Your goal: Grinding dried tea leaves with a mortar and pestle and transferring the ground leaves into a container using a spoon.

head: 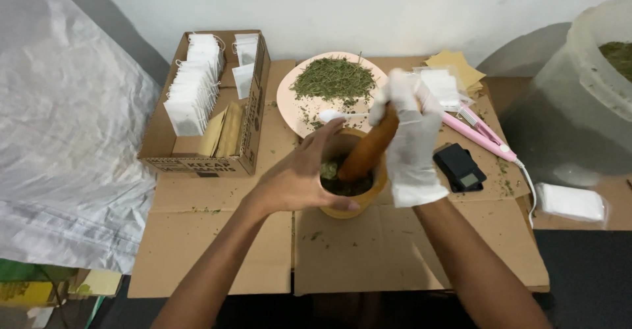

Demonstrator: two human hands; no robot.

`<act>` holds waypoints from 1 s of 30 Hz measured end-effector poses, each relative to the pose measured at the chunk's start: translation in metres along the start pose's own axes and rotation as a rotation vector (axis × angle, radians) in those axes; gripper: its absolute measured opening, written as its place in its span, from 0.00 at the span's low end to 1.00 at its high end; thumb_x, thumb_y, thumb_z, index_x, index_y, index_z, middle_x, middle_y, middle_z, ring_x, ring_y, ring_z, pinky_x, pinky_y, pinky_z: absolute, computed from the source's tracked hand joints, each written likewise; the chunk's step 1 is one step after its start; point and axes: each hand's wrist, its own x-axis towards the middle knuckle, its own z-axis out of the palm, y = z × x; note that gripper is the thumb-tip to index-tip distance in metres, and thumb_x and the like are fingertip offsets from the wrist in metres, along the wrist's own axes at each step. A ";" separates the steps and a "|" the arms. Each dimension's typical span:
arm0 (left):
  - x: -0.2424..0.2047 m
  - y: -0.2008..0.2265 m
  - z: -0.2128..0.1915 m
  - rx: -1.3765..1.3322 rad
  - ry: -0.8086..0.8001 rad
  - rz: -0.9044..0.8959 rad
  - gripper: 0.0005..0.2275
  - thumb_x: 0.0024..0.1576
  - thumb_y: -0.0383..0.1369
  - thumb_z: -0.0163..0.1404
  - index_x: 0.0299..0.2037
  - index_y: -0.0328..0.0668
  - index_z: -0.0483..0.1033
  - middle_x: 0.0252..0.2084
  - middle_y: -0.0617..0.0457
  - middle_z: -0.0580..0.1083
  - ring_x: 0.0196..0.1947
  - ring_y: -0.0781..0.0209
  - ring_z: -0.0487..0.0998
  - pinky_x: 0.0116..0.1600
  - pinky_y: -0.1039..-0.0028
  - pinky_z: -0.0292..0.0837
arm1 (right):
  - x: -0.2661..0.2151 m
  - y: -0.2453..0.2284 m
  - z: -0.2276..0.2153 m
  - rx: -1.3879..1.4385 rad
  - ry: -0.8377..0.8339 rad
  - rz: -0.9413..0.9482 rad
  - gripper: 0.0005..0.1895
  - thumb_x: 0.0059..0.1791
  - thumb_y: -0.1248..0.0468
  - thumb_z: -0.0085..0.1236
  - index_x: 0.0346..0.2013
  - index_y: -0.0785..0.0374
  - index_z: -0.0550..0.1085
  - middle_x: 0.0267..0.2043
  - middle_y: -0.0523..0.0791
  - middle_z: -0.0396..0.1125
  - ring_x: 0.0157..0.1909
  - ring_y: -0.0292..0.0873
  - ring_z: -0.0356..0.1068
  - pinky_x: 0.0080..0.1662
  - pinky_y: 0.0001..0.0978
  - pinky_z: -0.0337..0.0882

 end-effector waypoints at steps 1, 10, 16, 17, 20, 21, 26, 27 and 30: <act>0.002 -0.002 0.003 0.002 -0.004 0.001 0.68 0.39 0.57 0.73 0.85 0.38 0.39 0.82 0.26 0.50 0.82 0.25 0.49 0.81 0.36 0.46 | 0.001 0.008 0.006 0.001 0.004 0.000 0.20 0.60 0.54 0.58 0.28 0.62 0.74 0.19 0.51 0.65 0.24 0.42 0.70 0.28 0.25 0.69; 0.005 -0.016 0.012 0.109 0.032 -0.033 0.64 0.37 0.57 0.75 0.82 0.33 0.52 0.78 0.32 0.62 0.78 0.30 0.59 0.82 0.47 0.51 | -0.005 0.019 0.050 -0.031 -0.294 0.584 0.10 0.45 0.62 0.66 0.25 0.66 0.78 0.17 0.56 0.69 0.16 0.53 0.74 0.19 0.47 0.77; 0.011 -0.031 0.010 0.018 -0.013 -0.018 0.55 0.43 0.50 0.72 0.79 0.29 0.59 0.76 0.31 0.68 0.76 0.27 0.64 0.75 0.43 0.64 | -0.013 0.025 0.055 -0.313 -0.608 0.013 0.20 0.58 0.60 0.58 0.21 0.57 0.81 0.13 0.45 0.71 0.14 0.39 0.70 0.23 0.27 0.74; 0.012 -0.034 0.011 -0.018 -0.023 0.006 0.55 0.43 0.49 0.71 0.79 0.27 0.56 0.76 0.28 0.67 0.76 0.26 0.63 0.74 0.41 0.65 | -0.012 0.036 0.053 -0.256 -0.580 -0.062 0.17 0.56 0.62 0.60 0.22 0.55 0.81 0.13 0.41 0.71 0.15 0.35 0.70 0.26 0.23 0.74; 0.007 -0.036 0.016 -0.010 0.042 0.076 0.61 0.40 0.54 0.71 0.78 0.22 0.51 0.75 0.22 0.64 0.77 0.21 0.59 0.73 0.37 0.64 | -0.008 0.017 0.049 -0.129 -0.493 -0.126 0.20 0.57 0.63 0.57 0.19 0.56 0.77 0.11 0.41 0.65 0.14 0.36 0.65 0.27 0.21 0.70; 0.010 -0.034 0.013 0.056 0.115 0.146 0.66 0.37 0.60 0.72 0.78 0.19 0.47 0.75 0.19 0.61 0.77 0.19 0.56 0.74 0.35 0.62 | 0.000 0.000 0.051 -0.059 -0.422 -0.145 0.27 0.59 0.62 0.53 0.14 0.61 0.72 0.08 0.45 0.60 0.10 0.41 0.60 0.25 0.24 0.68; 0.015 -0.039 0.018 -0.012 0.111 0.176 0.72 0.36 0.56 0.73 0.81 0.23 0.33 0.78 0.18 0.54 0.79 0.16 0.50 0.76 0.29 0.54 | -0.002 -0.018 0.037 -0.026 -0.396 0.088 0.25 0.58 0.63 0.53 0.16 0.69 0.71 0.07 0.52 0.57 0.11 0.46 0.62 0.22 0.33 0.68; 0.016 -0.038 0.017 -0.023 0.114 0.178 0.72 0.37 0.54 0.74 0.83 0.27 0.30 0.79 0.20 0.55 0.79 0.18 0.50 0.77 0.31 0.53 | -0.004 -0.024 0.034 -0.141 -0.435 0.103 0.27 0.57 0.63 0.55 0.14 0.68 0.72 0.07 0.52 0.59 0.11 0.48 0.64 0.25 0.33 0.69; 0.017 -0.056 0.027 0.001 0.143 0.192 0.73 0.36 0.53 0.76 0.84 0.32 0.31 0.79 0.25 0.57 0.79 0.21 0.53 0.77 0.36 0.57 | -0.013 -0.037 0.030 -0.350 -0.378 -0.006 0.28 0.59 0.60 0.57 0.13 0.64 0.73 0.06 0.48 0.61 0.13 0.45 0.65 0.31 0.27 0.70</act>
